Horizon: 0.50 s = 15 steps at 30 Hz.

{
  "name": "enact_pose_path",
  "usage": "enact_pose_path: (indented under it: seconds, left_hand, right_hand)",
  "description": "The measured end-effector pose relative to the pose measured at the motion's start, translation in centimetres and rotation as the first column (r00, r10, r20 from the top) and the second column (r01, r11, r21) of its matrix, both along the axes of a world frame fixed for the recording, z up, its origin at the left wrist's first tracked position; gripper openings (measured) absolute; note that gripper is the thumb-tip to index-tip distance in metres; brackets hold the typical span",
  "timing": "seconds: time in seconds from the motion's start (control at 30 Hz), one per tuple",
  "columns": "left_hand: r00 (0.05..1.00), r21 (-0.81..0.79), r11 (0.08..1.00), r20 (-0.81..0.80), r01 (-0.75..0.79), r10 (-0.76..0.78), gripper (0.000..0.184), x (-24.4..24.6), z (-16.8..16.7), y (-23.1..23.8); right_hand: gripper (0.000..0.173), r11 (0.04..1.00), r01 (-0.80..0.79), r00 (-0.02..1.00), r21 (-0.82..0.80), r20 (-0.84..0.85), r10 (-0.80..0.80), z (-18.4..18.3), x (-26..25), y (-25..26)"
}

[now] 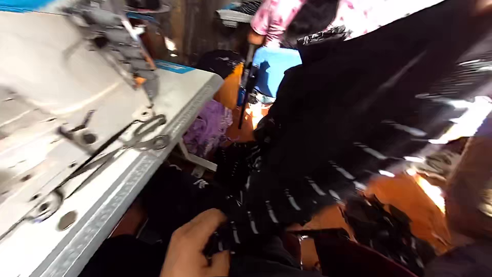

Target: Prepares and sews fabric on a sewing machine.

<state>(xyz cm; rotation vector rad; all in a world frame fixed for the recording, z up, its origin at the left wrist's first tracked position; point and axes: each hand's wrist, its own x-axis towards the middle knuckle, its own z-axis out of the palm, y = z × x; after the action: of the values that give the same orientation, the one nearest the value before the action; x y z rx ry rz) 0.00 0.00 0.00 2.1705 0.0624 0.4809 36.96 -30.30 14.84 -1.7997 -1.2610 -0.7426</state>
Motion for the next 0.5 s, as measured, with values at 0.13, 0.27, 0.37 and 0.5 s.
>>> enact_pose_path:
  seconds: [0.13, 0.27, 0.37, 0.5]
  left_hand:
    - [0.995, -0.381, 0.922, 0.092, 0.074, -0.041, 0.027, 2.7, -1.4, 2.9]
    - [0.989, -0.654, 0.744, -0.122, -0.139, 0.079, 0.042, 11.7, -2.1, 4.1]
    - [0.943, -0.54, 0.805, -0.325, -0.244, 0.068, 0.036, 20.5, -4.4, 4.8]
    - [0.981, -0.332, 0.932, -0.167, -0.146, 0.094, 0.031, 28.4, -4.3, 5.5]
  right_hand:
    - [0.022, 0.918, -0.33, 0.934, -0.218, -0.213, 0.286, -5.3, -2.7, -2.5]
    - [0.02, 0.981, -0.022, 0.839, -0.192, -0.537, -0.086, -9.0, -4.4, 0.2]
    - [0.019, 0.861, 0.349, 0.586, -0.371, -0.63, -0.509, -13.7, -0.7, 2.1]
    - [0.014, 0.854, 0.49, 0.648, -0.177, -0.581, -0.492, -16.6, 2.6, 0.2]
